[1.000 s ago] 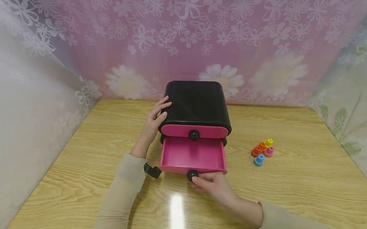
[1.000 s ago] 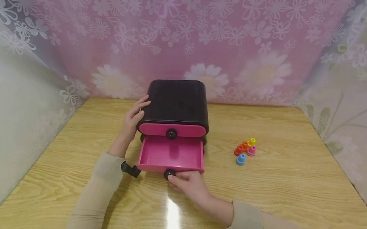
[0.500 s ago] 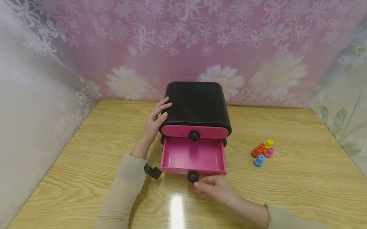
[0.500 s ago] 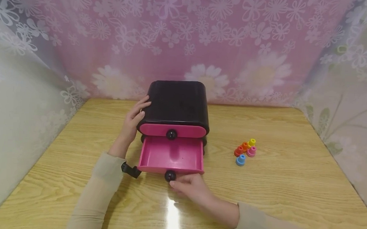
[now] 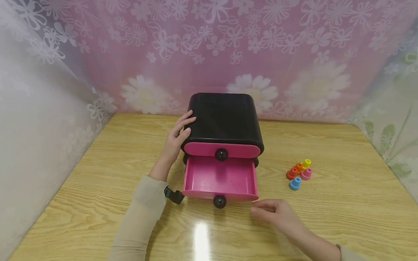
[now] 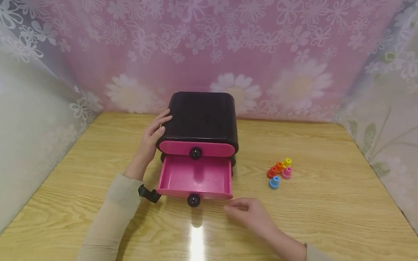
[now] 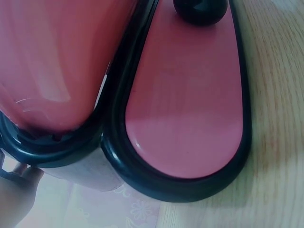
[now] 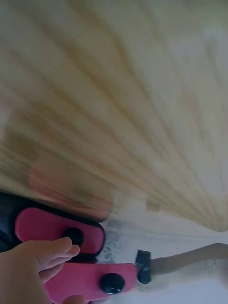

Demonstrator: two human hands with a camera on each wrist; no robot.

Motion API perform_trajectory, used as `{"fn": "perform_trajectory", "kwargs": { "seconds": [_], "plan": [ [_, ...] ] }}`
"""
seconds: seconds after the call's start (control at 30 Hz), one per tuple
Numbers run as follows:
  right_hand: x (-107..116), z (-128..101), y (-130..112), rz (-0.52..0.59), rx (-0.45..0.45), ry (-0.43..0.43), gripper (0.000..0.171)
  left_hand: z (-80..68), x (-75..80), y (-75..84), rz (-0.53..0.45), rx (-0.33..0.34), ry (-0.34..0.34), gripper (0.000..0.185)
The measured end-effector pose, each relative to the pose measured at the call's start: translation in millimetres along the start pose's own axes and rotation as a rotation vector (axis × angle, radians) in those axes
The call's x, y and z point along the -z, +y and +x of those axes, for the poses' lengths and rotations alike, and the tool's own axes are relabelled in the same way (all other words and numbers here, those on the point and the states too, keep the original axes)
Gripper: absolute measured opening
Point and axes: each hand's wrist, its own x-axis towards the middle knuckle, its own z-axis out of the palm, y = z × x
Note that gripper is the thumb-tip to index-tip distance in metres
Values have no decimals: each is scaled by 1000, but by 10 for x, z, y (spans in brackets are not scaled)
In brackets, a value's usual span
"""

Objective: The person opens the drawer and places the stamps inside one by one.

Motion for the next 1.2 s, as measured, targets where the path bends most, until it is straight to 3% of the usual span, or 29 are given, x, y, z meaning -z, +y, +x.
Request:
{"fn": "perform_trajectory", "kwargs": {
  "seconds": [0.3, 0.57, 0.87, 1.03, 1.2],
  "plan": [
    [274, -55, 84, -164, -26, 154, 41, -6, 3, -29, 2, -7, 2, 38],
    [547, -18, 191, -311, 38, 276, 44, 8, 66, -286, -26, -20, 2, 38],
    [894, 38, 223, -436, 160, 462, 40, 28, 61, -316, -9, -10, 13, 68],
    [1019, 117, 303, -477, 193, 468, 40, 22, 64, -317, -20, -18, 6, 58],
    [1100, 219, 340, -535, 181, 403, 44, 17, 69, -299, -39, -17, 0, 41]
  ]
}}
